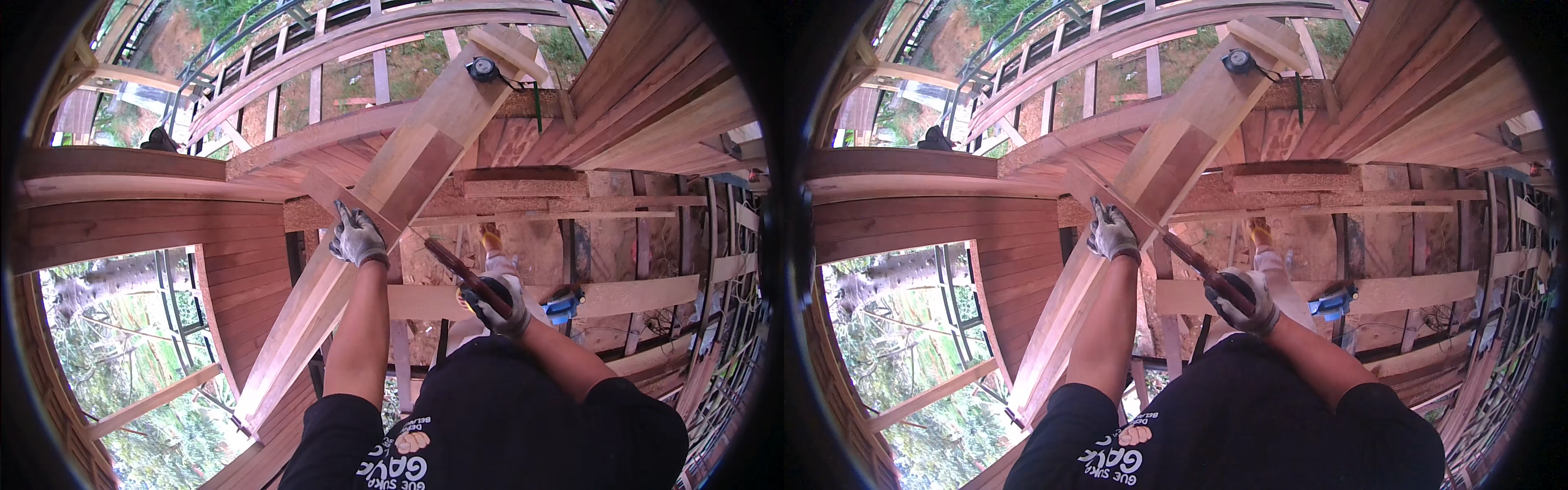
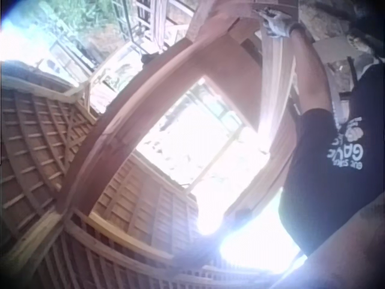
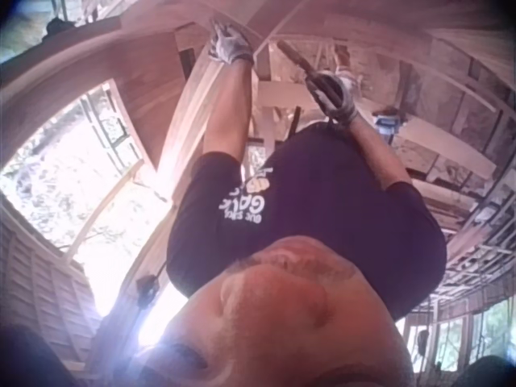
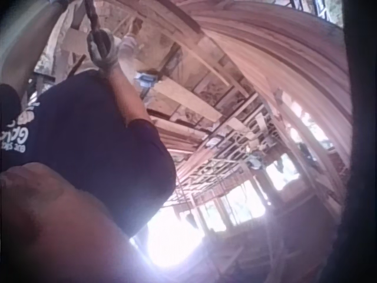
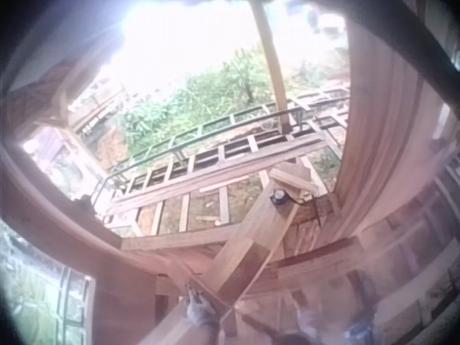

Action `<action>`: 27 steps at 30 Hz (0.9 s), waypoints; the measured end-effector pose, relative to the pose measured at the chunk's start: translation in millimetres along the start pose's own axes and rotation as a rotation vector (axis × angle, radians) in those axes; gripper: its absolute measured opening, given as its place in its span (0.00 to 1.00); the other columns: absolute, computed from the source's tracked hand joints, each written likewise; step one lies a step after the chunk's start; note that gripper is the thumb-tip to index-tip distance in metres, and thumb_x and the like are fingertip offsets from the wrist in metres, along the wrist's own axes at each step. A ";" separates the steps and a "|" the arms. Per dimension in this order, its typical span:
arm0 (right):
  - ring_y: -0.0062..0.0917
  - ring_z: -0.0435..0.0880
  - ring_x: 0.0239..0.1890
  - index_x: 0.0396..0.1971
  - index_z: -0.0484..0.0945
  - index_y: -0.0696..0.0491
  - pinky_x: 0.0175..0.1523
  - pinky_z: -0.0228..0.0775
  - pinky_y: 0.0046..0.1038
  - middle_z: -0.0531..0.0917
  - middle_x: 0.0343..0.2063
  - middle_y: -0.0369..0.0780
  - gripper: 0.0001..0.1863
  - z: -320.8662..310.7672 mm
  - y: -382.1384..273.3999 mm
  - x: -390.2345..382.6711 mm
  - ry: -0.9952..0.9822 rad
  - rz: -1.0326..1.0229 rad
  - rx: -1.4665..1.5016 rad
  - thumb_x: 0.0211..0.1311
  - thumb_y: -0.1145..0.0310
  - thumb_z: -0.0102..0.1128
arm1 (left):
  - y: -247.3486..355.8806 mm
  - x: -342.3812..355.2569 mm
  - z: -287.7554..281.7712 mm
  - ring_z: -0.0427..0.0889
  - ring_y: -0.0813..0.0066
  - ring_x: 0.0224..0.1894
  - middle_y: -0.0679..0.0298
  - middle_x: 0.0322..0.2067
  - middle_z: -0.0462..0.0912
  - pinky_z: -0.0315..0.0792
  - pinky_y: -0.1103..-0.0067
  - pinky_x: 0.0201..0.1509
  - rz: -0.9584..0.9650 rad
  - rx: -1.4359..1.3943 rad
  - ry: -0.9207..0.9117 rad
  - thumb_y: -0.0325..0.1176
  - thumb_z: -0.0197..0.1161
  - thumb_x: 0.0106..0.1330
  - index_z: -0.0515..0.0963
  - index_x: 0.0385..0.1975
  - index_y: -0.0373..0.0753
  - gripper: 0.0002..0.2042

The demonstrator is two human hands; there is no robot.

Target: The person uses a hand saw to cut a wooden plank positioned on a wooden frame. They repeatedly saw along the plank, pause to adjust the saw, and continue cutting until the plank is separated.

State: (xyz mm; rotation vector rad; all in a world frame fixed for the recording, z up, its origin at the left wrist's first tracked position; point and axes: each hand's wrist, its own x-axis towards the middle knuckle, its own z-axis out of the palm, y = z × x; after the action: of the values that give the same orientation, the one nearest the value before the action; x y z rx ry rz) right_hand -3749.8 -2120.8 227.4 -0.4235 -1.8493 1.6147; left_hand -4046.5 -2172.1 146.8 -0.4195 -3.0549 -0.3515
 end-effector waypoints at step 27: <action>0.32 0.82 0.28 0.36 0.77 0.52 0.34 0.73 0.32 0.81 0.25 0.38 0.11 -36.0 -10.1 -58.2 -0.339 0.271 -0.220 0.54 0.66 0.62 | -2.5 3.2 1.5 0.78 0.61 0.45 0.57 0.38 0.81 0.54 0.58 0.60 -0.031 0.041 -0.027 0.48 0.52 0.67 0.59 0.68 0.67 0.27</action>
State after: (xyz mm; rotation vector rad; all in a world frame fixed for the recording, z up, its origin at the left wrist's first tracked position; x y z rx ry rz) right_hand -3681.6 -2131.4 223.9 -0.5416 -2.3209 1.7506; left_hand -4050.3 -2173.3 144.9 -0.3785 -3.0918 -0.2861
